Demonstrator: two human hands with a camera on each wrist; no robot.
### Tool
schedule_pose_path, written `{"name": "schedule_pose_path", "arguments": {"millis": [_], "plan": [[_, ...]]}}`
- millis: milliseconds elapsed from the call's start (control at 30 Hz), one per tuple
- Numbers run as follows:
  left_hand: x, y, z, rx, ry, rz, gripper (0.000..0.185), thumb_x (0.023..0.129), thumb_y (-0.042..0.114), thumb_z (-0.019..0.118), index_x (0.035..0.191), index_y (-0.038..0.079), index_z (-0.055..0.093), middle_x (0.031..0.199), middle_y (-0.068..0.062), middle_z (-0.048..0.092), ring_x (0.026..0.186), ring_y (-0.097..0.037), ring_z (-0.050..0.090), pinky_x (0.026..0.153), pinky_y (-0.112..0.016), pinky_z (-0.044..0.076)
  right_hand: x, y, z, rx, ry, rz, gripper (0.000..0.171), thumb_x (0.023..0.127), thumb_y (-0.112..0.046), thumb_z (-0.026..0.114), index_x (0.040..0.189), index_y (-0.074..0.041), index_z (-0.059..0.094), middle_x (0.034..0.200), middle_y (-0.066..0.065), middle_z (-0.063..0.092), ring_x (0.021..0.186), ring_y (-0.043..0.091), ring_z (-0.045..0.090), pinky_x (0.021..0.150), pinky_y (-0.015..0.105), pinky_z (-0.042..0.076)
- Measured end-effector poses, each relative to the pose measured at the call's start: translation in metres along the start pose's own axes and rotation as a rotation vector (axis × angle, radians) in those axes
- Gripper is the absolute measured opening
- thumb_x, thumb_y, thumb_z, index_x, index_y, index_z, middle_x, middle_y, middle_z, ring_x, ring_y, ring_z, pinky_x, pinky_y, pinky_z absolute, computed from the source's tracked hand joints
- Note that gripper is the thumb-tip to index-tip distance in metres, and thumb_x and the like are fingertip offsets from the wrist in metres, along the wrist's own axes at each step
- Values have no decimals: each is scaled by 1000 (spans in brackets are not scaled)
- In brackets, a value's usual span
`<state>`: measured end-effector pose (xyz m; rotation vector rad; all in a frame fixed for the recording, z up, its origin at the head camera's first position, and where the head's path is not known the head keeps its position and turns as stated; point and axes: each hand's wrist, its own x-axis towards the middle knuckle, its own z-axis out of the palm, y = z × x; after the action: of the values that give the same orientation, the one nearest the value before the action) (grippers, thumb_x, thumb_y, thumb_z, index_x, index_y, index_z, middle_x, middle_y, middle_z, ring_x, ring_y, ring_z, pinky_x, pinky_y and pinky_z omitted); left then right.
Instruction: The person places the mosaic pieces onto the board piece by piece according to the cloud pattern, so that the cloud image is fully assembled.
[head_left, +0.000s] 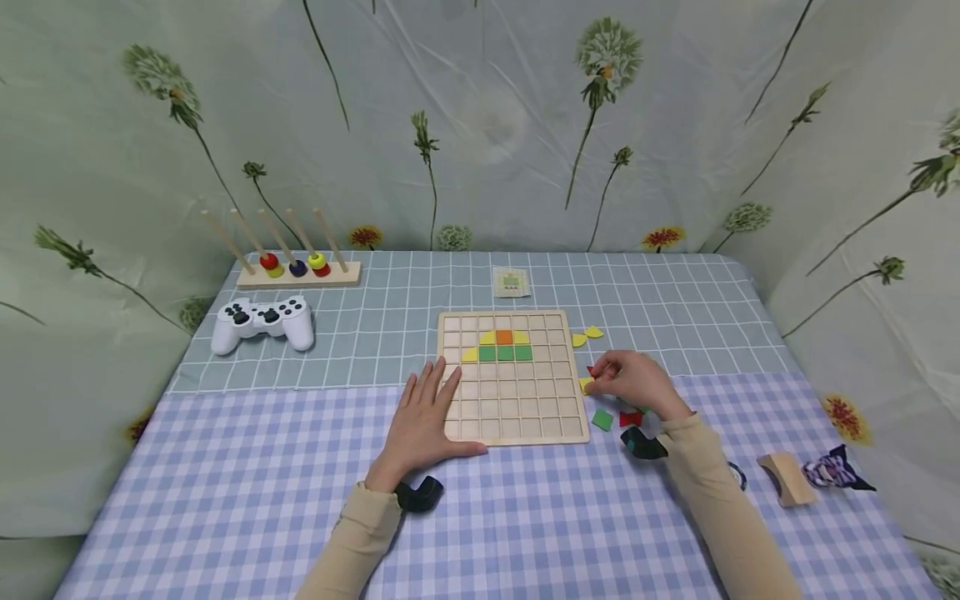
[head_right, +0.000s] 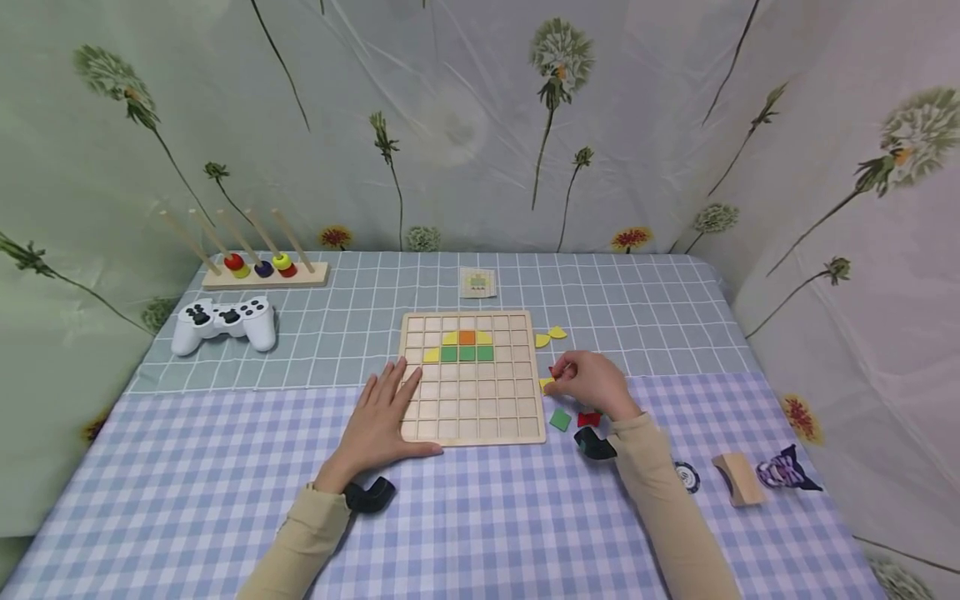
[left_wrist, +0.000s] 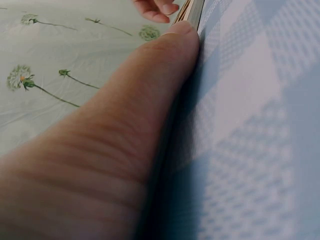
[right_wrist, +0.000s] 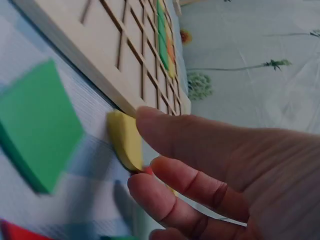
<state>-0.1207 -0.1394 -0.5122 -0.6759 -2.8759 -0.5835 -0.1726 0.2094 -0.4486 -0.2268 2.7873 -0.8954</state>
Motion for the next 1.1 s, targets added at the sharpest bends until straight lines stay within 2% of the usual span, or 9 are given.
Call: {"name": "schedule_pose_path", "arguments": {"millis": [100,267,467,667,933,1100], "plan": [[0,0,0,9,-9,-3,120,63,83,58,151,9,25,156,-16,14,142,-32,9,114,-45,4,-2,0,5,-5,-20,-25,25,74,-25,81,86,-9,67,68,-2,56,59,15,48,53,29,38],[1,-1,1,18,-25,-9,120,64,84,57,152,10,23,156,-15,12,143,-31,6,114,-44,2,-1,0,6,-25,-16,-44,21,75,-16,78,89,-7,65,70,-1,56,61,15,49,55,29,39],[0,0,1,13,-20,-10,120,63,84,57,152,9,24,156,-16,13,142,-31,7,114,-45,3,0,-1,2,-32,-13,-13,22,74,-9,74,94,-5,66,77,2,57,64,17,49,56,29,39],[0,0,0,4,-33,-15,120,64,83,58,152,11,22,157,-15,11,143,-30,5,114,-44,1,-1,-2,3,-18,-21,44,29,72,-4,67,101,-2,66,82,4,57,61,18,47,49,29,40],[1,1,-2,-4,-20,-12,119,63,82,60,152,10,24,156,-16,13,142,-31,7,114,-44,3,-4,-5,7,-83,56,24,24,78,-20,76,96,-5,70,84,4,63,72,19,53,61,32,42],[0,1,-2,-4,-16,-8,120,63,83,58,151,10,25,156,-16,14,142,-32,8,114,-44,3,-3,-6,10,-70,67,2,19,77,-16,76,89,-7,65,81,3,61,69,19,52,58,32,40]]}}
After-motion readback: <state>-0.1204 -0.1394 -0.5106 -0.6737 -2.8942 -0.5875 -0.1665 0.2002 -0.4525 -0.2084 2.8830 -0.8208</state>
